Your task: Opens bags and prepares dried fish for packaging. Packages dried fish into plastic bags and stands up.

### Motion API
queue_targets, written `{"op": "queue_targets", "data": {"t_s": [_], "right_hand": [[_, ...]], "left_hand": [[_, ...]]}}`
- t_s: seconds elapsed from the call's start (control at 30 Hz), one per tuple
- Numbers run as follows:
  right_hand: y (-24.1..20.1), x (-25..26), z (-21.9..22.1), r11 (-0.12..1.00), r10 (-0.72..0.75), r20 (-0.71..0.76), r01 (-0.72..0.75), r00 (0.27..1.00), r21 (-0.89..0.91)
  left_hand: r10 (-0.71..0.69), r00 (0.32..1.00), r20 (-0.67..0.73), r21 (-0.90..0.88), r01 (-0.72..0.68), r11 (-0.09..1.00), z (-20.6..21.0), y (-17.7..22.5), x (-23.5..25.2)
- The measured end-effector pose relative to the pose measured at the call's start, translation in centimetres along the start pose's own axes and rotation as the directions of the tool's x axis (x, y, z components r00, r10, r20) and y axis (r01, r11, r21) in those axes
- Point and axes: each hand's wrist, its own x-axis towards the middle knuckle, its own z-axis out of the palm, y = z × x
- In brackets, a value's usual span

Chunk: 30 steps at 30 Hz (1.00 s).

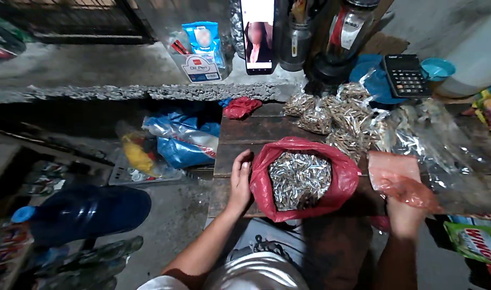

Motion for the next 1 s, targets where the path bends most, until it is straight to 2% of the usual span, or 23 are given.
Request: {"op": "queue_targets", "data": {"t_s": [0.07, 0.1, 0.17, 0.27, 0.33, 0.37, 0.43, 0.5, 0.57, 0.6, 0.67, 0.73, 0.77, 0.87, 1.0], "right_hand": [[-0.1, -0.1, 0.1, 0.999, -0.032, -0.047, 0.034, 0.998, 0.027], [-0.2, -0.2, 0.2, 0.998, -0.049, -0.071, 0.053, 0.996, 0.045], [-0.1, -0.4, 0.2, 0.999, -0.032, -0.062, 0.034, 0.998, 0.029], [0.1, -0.6, 0.2, 1.0, -0.017, -0.056, 0.019, 0.998, 0.024], [0.5, -0.6, 0.6, 0.994, -0.076, -0.119, 0.084, 0.99, 0.066], [0.5, -0.6, 0.7, 0.993, -0.083, -0.132, 0.093, 0.988, 0.074], [0.6, -0.5, 0.7, 0.992, -0.066, -0.142, 0.08, 0.988, 0.101], [0.7, -0.3, 0.9, 0.981, -0.057, -0.192, 0.09, 0.98, 0.17], [0.6, -0.3, 0.6, 0.973, -0.009, -0.185, 0.051, 0.983, 0.226], [0.5, -0.4, 0.4, 0.968, 0.026, -0.162, 0.016, 0.986, 0.251], [0.3, -0.4, 0.0, 0.958, 0.004, -0.197, 0.053, 0.98, 0.283], [-0.7, -0.5, -0.7, 0.954, -0.043, -0.228, 0.108, 0.973, 0.278], [-1.3, -0.5, -1.1, 0.956, -0.053, -0.225, 0.115, 0.973, 0.268], [-2.7, -0.7, -2.5, 0.968, -0.107, -0.151, 0.137, 0.983, 0.211], [-3.1, -0.9, -4.0, 0.982, -0.184, 0.008, 0.184, 0.983, 0.033]], "left_hand": [[0.029, 0.999, -0.016, -0.006, -0.029, 1.0, 0.0, -0.2, 0.0], [0.087, 0.996, -0.029, 0.004, -0.087, 0.996, -0.2, -0.4, -0.1], [0.305, 0.951, -0.052, 0.049, -0.302, 0.952, -0.6, -0.3, -0.6], [0.601, 0.799, 0.012, 0.042, -0.601, 0.798, -1.1, 3.3, -2.2], [0.722, 0.677, 0.142, -0.146, -0.707, 0.692, -0.6, 6.3, -4.3], [0.765, 0.606, 0.217, -0.286, -0.71, 0.644, 0.3, 7.3, -5.2], [0.801, 0.475, 0.364, -0.496, -0.629, 0.599, 3.0, 7.4, -7.0], [0.698, 0.411, 0.587, -0.52, -0.469, 0.714, 6.1, 6.1, -8.4], [0.417, 0.396, 0.818, -0.366, -0.2, 0.909, 9.3, 4.8, -9.3], [0.256, 0.401, 0.88, -0.265, -0.036, 0.964, 11.0, 4.2, -9.5], [0.048, 0.418, 0.907, -0.156, 0.228, 0.961, 14.1, 3.5, -9.4], [-0.069, 0.429, 0.9, -0.114, 0.386, 0.915, 16.5, 3.4, -8.9], [-0.087, 0.45, 0.889, -0.128, 0.426, 0.896, 17.6, 3.2, -8.7], [-0.025, 0.55, 0.835, -0.275, 0.456, 0.846, 20.8, 1.6, -8.3], [-0.13, 0.592, 0.795, -0.281, 0.55, 0.787, 22.1, 2.4, -7.0]]}}
